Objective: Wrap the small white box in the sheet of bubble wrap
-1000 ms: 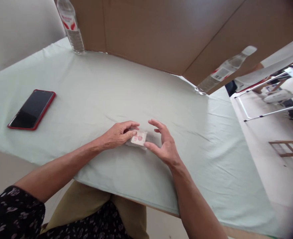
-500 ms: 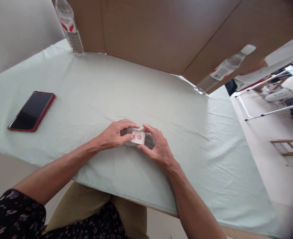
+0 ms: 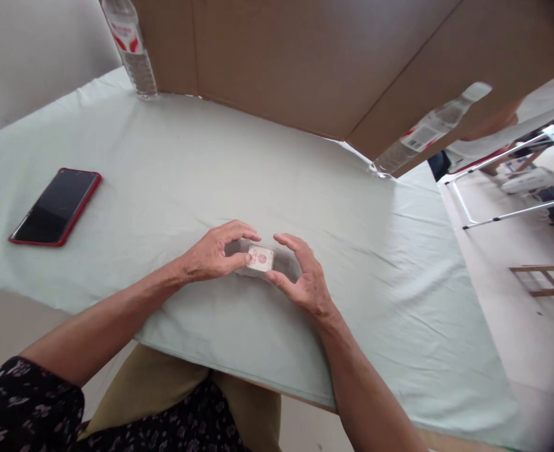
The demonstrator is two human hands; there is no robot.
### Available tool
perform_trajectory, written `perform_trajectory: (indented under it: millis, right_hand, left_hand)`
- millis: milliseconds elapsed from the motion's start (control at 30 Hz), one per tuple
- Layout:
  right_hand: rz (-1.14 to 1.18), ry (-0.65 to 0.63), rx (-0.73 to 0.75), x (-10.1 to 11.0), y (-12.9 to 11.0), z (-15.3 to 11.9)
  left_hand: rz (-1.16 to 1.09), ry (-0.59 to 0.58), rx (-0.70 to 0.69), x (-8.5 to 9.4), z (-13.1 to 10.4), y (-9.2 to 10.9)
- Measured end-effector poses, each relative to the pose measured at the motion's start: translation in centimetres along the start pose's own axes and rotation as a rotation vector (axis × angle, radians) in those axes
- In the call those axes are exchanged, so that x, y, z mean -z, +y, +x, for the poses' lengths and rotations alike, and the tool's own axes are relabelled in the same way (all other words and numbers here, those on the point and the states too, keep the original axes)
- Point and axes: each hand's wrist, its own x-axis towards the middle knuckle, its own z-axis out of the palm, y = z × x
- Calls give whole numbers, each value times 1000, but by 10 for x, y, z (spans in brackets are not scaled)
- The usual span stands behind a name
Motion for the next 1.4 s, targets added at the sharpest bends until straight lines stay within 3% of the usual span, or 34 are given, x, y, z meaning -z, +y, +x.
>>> perform_trajectory:
  millis: [233,600,933,1133,1400]
  right_hand:
    - [94,89,-20,5,-4,1]
    - [18,6,164,2,-14,1]
    - [-37,-51,154,-1,-12,1]
    - [99,-15,63,6,-12,0]
    - [319,81,-89,19,6,2]
  left_hand:
    - [4,28,75,4,1,-1]
    - [3,-57,174,4,2,2]
    - [-37,-88,146,-3,-2,-1]
    - [-104,-63,174,-8,-1,4]
    - [-229,-164,152,-10,-3,5]
